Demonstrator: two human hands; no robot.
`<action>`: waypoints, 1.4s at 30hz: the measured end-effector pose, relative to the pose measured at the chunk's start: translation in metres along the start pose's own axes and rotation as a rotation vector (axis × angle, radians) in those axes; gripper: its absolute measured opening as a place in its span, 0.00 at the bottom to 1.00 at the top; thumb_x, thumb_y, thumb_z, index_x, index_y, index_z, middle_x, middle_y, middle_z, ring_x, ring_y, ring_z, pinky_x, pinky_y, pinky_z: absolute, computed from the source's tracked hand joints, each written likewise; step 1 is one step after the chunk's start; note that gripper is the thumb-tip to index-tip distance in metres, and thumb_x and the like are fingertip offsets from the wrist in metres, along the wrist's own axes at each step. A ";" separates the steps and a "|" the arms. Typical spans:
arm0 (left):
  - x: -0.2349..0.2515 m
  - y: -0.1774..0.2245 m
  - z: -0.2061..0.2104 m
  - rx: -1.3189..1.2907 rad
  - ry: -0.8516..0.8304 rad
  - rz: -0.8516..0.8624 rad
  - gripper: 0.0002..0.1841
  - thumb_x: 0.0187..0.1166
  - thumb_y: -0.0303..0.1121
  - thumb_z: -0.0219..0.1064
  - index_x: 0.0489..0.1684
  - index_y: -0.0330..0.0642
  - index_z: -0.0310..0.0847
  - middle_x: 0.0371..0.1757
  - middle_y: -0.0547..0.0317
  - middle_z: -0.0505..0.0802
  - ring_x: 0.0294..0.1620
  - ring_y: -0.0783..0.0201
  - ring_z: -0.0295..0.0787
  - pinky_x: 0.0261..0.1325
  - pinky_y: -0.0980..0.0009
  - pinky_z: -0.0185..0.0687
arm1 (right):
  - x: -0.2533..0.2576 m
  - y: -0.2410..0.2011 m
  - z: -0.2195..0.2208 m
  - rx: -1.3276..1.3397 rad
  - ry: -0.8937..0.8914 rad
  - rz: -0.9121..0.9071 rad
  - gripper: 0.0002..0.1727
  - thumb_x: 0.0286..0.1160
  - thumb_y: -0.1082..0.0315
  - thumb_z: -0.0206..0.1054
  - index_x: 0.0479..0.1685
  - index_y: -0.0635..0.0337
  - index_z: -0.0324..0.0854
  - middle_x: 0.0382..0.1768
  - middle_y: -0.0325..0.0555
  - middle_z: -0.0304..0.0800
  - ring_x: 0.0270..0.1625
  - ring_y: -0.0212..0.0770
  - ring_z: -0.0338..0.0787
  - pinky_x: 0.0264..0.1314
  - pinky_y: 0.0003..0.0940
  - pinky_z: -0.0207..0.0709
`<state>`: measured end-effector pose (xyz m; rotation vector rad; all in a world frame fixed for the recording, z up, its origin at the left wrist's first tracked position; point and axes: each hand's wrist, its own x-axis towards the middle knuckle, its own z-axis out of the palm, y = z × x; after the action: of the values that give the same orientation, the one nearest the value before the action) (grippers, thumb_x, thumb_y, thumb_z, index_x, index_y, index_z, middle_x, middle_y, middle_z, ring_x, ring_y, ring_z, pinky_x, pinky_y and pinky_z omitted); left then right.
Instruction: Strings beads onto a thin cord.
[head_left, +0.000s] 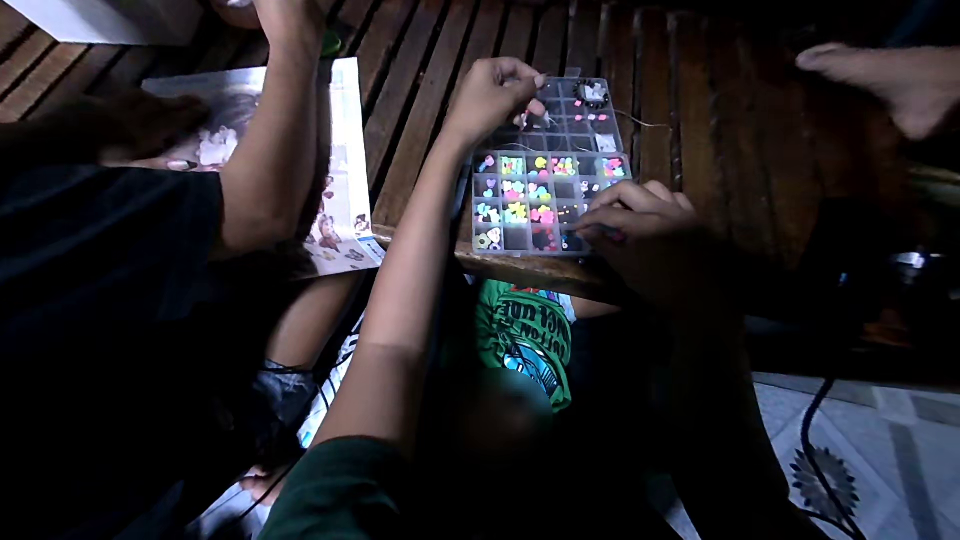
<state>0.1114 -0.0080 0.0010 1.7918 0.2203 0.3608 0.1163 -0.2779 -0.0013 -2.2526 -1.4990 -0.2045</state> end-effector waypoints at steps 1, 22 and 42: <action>0.000 0.001 0.000 -0.002 -0.001 0.002 0.08 0.88 0.29 0.62 0.49 0.34 0.84 0.29 0.65 0.93 0.23 0.80 0.83 0.30 0.82 0.77 | 0.000 -0.001 0.000 -0.009 -0.007 -0.001 0.09 0.79 0.66 0.68 0.44 0.57 0.94 0.50 0.56 0.90 0.50 0.60 0.86 0.51 0.59 0.71; 0.000 0.002 0.002 0.003 -0.006 0.005 0.08 0.88 0.29 0.61 0.47 0.33 0.84 0.29 0.64 0.92 0.23 0.79 0.83 0.31 0.81 0.79 | -0.001 -0.004 -0.006 -0.015 -0.085 0.022 0.09 0.81 0.70 0.66 0.45 0.59 0.93 0.53 0.60 0.88 0.53 0.65 0.85 0.51 0.62 0.73; 0.000 0.002 0.003 -0.130 0.012 0.021 0.10 0.90 0.30 0.58 0.46 0.33 0.83 0.30 0.63 0.93 0.21 0.79 0.81 0.27 0.82 0.75 | 0.124 0.032 -0.008 0.250 0.024 0.100 0.25 0.86 0.75 0.54 0.82 0.64 0.70 0.82 0.63 0.70 0.64 0.49 0.87 0.65 0.40 0.79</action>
<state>0.1127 -0.0107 0.0025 1.6657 0.1822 0.3921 0.1967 -0.1874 0.0408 -2.1096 -1.3158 -0.0120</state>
